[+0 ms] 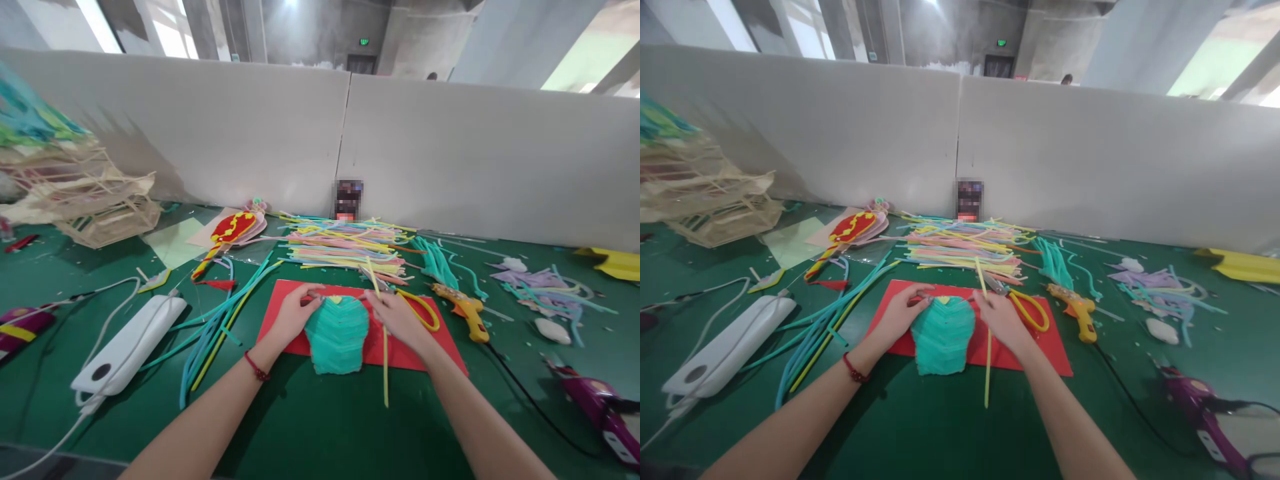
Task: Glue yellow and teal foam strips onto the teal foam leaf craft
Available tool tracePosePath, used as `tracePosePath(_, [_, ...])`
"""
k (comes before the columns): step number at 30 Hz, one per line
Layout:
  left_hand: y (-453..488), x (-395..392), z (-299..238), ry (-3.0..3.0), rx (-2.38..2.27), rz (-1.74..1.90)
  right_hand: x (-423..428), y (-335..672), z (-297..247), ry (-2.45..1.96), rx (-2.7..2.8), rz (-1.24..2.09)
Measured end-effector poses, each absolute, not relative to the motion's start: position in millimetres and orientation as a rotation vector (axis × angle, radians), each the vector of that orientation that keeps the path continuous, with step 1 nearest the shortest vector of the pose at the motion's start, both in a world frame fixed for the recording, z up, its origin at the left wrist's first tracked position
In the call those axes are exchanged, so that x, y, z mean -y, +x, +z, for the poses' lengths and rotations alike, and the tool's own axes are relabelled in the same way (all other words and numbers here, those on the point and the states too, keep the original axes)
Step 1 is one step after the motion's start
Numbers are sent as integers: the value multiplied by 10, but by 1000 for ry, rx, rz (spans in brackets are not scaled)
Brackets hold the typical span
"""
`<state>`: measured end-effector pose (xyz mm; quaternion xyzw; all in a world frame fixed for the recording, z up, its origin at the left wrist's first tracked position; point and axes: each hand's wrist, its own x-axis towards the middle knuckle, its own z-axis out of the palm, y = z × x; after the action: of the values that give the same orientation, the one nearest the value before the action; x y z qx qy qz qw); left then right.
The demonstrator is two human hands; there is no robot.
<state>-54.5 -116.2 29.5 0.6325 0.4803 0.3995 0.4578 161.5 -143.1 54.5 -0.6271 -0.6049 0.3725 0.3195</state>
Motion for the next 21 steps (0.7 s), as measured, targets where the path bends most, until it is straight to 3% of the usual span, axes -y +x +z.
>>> tracePosePath(9, [-534,1170,312,1592,-1135,893,1520,1531,251,-1474,1262,1351])
tracePosePath(21, [-512,1222,348,1512,-1175,863,1529,1592,276,-1523,1170,1183])
